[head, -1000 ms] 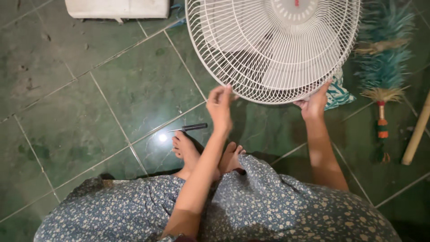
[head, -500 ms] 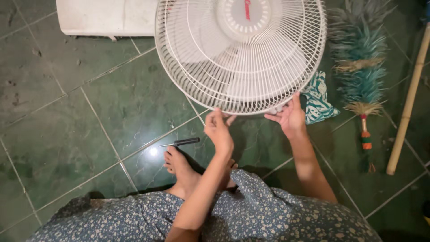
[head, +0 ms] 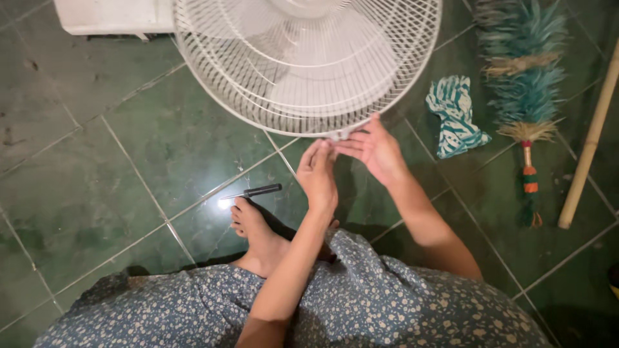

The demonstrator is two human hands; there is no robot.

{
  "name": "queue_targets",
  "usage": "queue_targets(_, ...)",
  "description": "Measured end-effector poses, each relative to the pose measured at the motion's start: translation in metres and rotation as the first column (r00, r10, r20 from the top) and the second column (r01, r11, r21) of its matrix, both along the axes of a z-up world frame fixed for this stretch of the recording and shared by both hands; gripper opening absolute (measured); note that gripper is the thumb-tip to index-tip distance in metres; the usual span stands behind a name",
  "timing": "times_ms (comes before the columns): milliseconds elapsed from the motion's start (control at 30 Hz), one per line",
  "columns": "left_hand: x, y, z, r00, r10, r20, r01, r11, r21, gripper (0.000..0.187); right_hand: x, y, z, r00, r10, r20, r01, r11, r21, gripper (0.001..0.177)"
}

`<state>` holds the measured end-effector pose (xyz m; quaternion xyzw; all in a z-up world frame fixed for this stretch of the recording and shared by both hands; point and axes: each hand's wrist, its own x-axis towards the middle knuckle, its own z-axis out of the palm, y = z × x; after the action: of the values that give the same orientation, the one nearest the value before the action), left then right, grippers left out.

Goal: The person assembles a standing fan by attaching the front grille to the fan head using a screwdriver. They then move the assembled fan to the floor and pick up a second fan to begin working on it.

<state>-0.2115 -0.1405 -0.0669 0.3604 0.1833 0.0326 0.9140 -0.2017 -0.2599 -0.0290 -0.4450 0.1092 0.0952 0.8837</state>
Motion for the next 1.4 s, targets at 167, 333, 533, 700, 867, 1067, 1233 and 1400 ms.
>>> queue_targets(167,0.014,0.006,-0.011,0.998,0.064,0.011,-0.064,0.997,0.035,0.010,-0.001,0.001,0.001,0.985,0.171,0.027,-0.170,0.984,-0.047,0.058)
queue_targets(333,0.018,0.019,-0.013,1.000,0.016,0.008,-0.014,0.991,-0.134,0.007,-0.003,-0.015,-0.001,0.949,0.315,0.002,-0.285,0.860,-0.424,0.051)
queue_targets(533,0.026,0.034,-0.026,0.994,-0.074,0.079,0.076,0.997,-0.021,0.006,-0.018,0.017,-0.024,0.834,0.551,0.030,-0.086,0.184,-0.979,0.034)
queue_targets(700,0.027,0.038,-0.033,0.985,-0.108,0.136,0.118,0.991,-0.069,0.005,-0.031,0.105,-0.088,0.770,0.492,0.406,0.007,0.630,-0.777,0.041)
queue_targets(867,0.030,0.042,-0.025,0.976,-0.162,0.145,0.178,0.979,-0.102,0.005,-0.030,0.114,-0.135,0.701,0.629,0.336,0.043,0.433,-0.900,0.028)
queue_targets(1067,0.030,0.048,-0.015,0.965,-0.223,0.140,0.233,0.971,-0.055,0.004,-0.035,0.056,-0.112,0.891,0.404,0.207,-0.030,0.508,-0.861,0.021)
queue_targets(1233,0.029,0.046,-0.015,0.961,-0.228,0.158,0.241,0.968,-0.072,0.003,-0.027,0.009,-0.064,0.984,0.176,-0.017,-0.095,0.445,-0.890,0.016)
queue_targets(1400,0.028,0.045,-0.018,0.963,-0.213,0.168,0.228,0.970,-0.080,0.004,-0.010,0.021,-0.067,0.800,0.588,0.121,0.322,-0.251,-0.913,0.045)
